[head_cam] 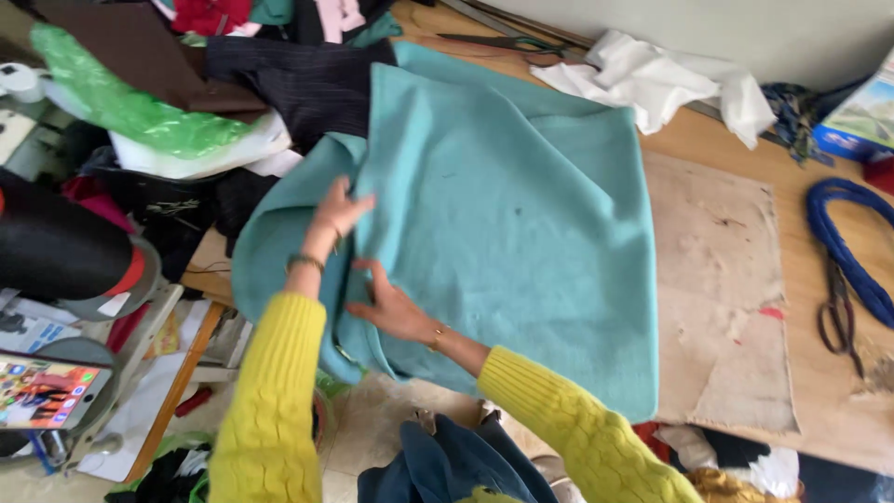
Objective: Laying out and smoothing fabric on a workbench and aligning a garment pattern piece on top.
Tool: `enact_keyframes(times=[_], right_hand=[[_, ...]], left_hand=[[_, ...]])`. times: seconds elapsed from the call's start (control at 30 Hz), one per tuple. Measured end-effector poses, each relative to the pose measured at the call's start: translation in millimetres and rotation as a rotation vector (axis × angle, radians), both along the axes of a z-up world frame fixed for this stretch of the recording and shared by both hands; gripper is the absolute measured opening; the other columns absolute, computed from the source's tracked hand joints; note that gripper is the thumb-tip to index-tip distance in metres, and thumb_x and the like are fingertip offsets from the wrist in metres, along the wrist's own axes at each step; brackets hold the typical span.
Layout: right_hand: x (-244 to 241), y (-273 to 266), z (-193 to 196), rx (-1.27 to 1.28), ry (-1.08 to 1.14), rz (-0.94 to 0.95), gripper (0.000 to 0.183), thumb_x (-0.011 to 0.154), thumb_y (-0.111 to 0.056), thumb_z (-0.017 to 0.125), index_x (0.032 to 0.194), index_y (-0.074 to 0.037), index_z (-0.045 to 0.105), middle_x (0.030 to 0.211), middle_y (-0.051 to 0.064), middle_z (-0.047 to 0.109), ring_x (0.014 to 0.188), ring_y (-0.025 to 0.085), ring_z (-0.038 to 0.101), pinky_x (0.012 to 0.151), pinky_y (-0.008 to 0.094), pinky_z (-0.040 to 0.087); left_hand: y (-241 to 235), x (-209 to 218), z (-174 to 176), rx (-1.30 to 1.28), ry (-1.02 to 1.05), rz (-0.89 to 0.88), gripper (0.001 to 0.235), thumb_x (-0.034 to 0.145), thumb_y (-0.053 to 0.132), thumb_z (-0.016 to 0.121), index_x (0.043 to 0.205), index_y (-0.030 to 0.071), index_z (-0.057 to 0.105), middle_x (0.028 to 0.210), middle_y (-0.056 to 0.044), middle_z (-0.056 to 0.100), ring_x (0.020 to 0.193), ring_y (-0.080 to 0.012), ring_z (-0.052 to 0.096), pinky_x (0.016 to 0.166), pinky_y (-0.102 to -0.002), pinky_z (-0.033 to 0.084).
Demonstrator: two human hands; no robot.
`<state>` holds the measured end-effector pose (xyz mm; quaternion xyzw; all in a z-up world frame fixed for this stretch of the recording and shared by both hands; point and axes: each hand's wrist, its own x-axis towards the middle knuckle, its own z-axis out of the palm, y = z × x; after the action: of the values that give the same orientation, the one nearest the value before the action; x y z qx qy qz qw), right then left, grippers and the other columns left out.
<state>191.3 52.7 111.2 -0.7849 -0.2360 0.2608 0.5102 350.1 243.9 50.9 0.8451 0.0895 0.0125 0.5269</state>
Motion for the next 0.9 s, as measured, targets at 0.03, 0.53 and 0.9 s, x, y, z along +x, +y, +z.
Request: enact_keyframes(times=[0.03,0.53,0.9], right_hand=[[2,-3,-7,-0.061,0.023,0.062,0.064,0.096,-0.035,0.067,0.147,-0.029,0.029,0.136,0.029,0.059,0.123,0.054,0.057,0.107,0.064,0.046],[291,-293,-54,-0.439,-0.795,-0.443,0.044,0.096,-0.038,0.073,0.133,-0.015,0.066,0.122,0.015,0.068,0.119,0.034,0.064,0.105,0.047,0.047],[422,-481,-108,-0.658,-0.414,-0.942,0.072,0.09,-0.047,0.08,0.145,-0.01,0.052,0.127,0.022,0.059,0.123,0.044,0.054,0.1,0.059,0.041]], left_hand=[[11,-6,-44,0.068,0.174,0.043,0.095,0.077,0.058,0.084,0.145,0.002,0.05,0.117,-0.025,0.071,0.117,-0.0393,0.067,0.101,-0.052,0.052],[-15,42,-57,0.158,0.05,0.241,0.057,0.093,0.064,0.062,0.128,0.019,0.067,0.119,-0.014,0.074,0.116,-0.039,0.067,0.099,-0.053,0.054],[29,132,-57,1.465,-0.529,0.392,0.05,0.085,0.004,0.067,0.129,0.027,0.066,0.15,-0.01,0.052,0.072,-0.0231,0.063,0.052,-0.034,0.055]])
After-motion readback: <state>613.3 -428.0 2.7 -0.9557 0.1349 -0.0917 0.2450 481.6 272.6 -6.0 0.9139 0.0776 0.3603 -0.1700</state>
